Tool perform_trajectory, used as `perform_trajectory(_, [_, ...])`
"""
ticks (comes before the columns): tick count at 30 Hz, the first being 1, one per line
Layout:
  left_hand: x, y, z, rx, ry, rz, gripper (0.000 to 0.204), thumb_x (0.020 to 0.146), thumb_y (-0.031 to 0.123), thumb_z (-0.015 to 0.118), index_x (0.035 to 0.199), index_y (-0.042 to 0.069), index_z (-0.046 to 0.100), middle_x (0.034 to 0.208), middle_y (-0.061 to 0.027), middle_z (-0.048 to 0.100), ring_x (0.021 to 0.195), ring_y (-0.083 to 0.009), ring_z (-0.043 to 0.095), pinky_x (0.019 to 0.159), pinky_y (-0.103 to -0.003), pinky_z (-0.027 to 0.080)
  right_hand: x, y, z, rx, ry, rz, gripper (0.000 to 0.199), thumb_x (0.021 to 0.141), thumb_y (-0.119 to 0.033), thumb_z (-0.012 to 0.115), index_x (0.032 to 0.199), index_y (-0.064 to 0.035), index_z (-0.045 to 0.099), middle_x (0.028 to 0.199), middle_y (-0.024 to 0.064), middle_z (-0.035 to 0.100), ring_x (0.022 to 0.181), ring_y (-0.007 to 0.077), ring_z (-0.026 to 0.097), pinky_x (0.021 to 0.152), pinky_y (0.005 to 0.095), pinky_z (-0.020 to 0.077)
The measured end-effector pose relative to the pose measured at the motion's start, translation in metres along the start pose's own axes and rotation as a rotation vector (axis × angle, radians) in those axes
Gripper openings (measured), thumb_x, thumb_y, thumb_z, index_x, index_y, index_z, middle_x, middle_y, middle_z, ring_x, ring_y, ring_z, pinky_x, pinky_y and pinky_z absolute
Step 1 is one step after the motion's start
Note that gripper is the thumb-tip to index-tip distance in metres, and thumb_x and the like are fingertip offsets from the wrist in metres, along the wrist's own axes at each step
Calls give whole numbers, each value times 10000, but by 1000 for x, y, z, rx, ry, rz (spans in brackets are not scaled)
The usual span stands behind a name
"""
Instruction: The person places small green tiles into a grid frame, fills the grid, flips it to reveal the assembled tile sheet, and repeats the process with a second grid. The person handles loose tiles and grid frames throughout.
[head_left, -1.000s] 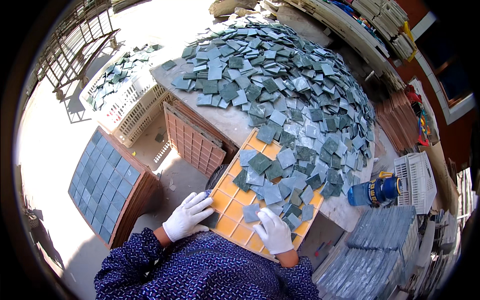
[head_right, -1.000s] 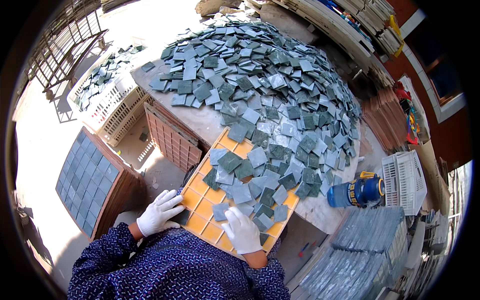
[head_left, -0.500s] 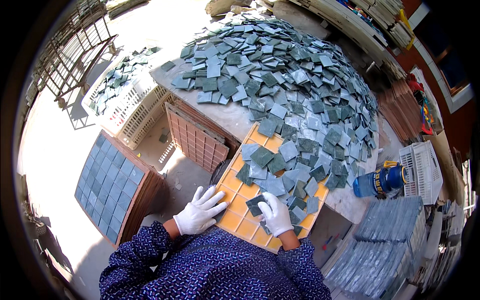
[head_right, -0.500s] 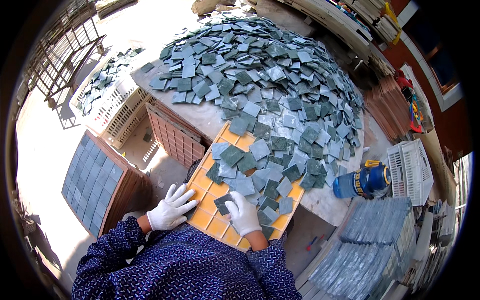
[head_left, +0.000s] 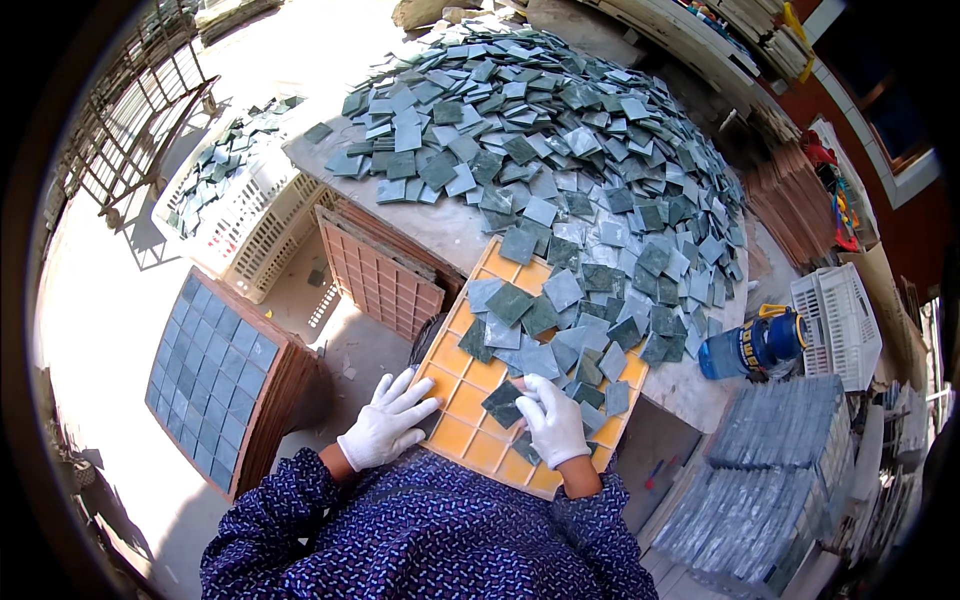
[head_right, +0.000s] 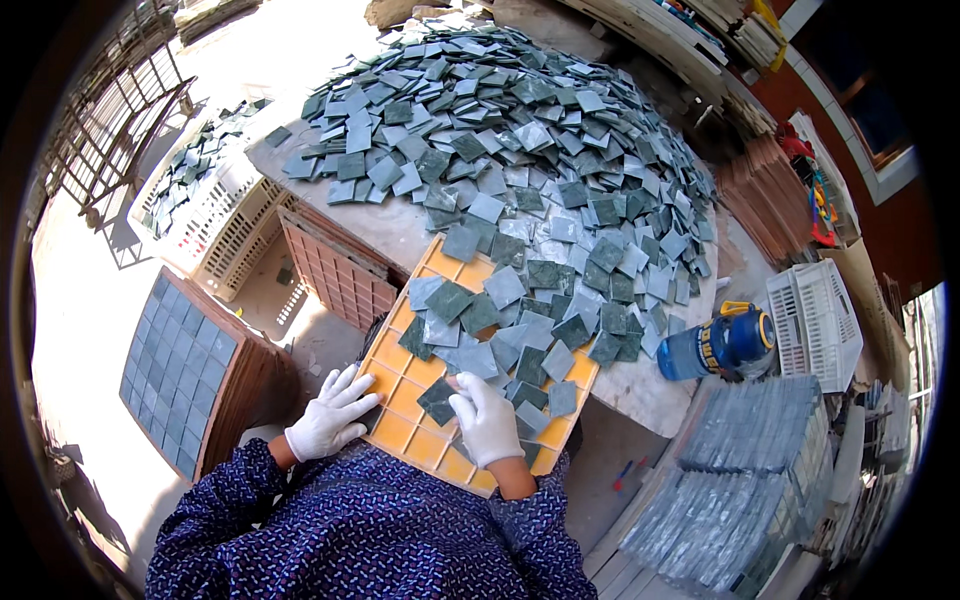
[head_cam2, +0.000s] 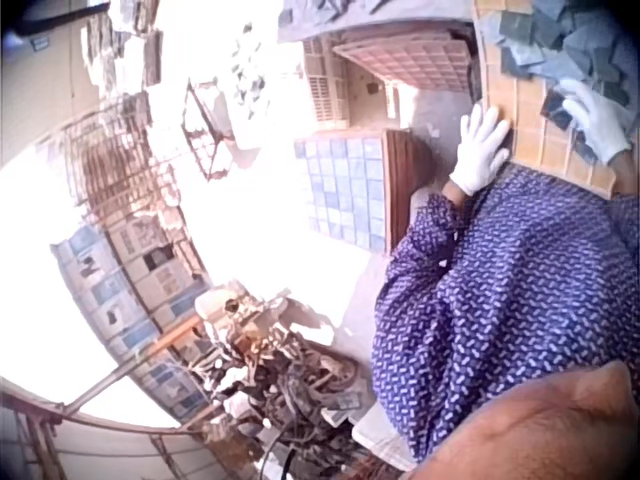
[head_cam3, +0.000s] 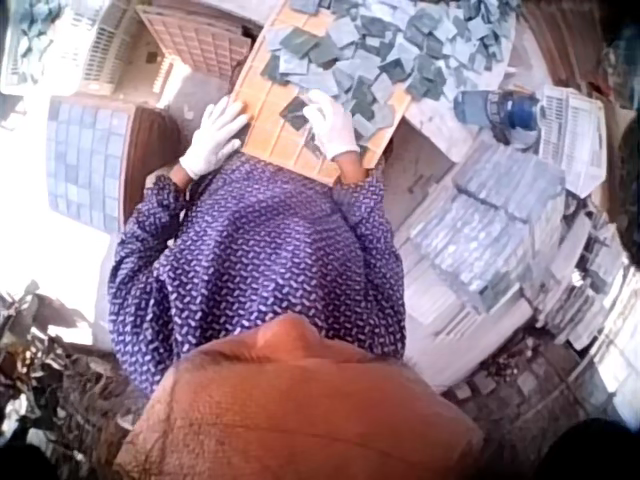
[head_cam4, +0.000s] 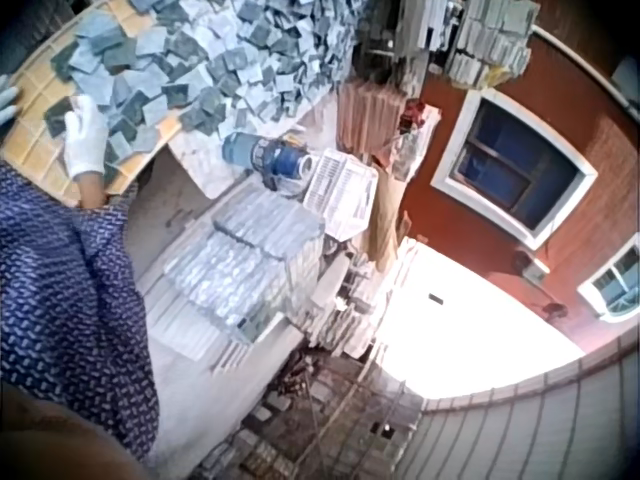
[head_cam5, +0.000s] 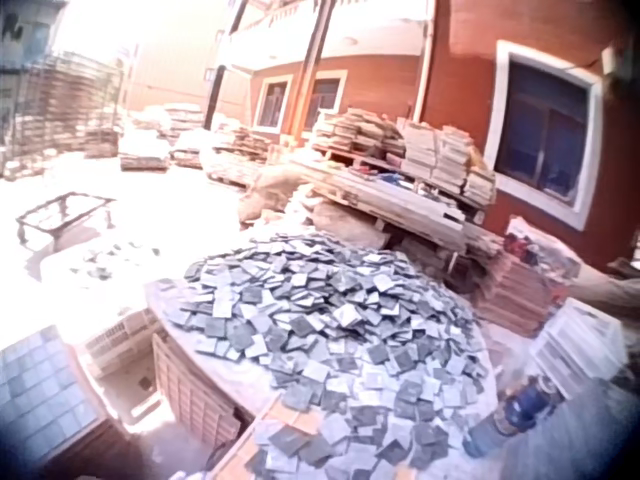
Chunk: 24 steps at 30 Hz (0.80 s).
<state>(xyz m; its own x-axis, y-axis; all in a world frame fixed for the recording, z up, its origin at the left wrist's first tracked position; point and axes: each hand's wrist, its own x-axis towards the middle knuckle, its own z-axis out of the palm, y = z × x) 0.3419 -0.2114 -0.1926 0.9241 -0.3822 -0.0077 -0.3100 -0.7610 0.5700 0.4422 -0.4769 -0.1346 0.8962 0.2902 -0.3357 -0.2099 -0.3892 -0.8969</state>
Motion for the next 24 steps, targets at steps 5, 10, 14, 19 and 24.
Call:
perform_trajectory(5, [22,25,-9,208,178,-39,531,844,354,616,1319,144,506,1452,-144,381,1378,-383,263,1104,-575,189,20,-7,-37,-246,504,-300,404,820,-117,656,1196,-17,551,1086,127,632,714,156,619,644,276,499])
perform_trajectory(10, [102,68,-18,53,340,24,627,766,449,676,1226,53,522,1205,-134,549,1103,-333,515,950,-436,413,14,-1,-26,-618,406,-317,355,771,-197,724,1082,-65,615,960,107,617,715,211,603,692,340,486])
perform_trajectory(14, [151,87,-12,114,263,14,635,695,345,738,1214,56,513,1087,-110,558,1022,-302,529,874,-405,444,-11,-1,-39,-693,222,-218,330,806,-253,677,1068,-85,568,967,131,593,852,338,604,746,429,488])
perform_trajectory(19, [156,65,-8,69,302,146,455,751,201,695,1158,60,549,986,-106,571,940,-307,537,826,-412,463,-53,20,-15,-1018,41,-363,673,669,-269,802,1212,-62,462,1230,137,463,1029,329,530,853,413,468])
perform_trajectory(24, [107,47,-21,51,217,121,493,795,283,684,1206,54,538,1093,-142,588,1033,-337,546,887,-411,460,-52,39,-11,-961,144,-424,635,667,-210,773,1199,-44,469,1235,154,462,1016,329,536,851,411,472])
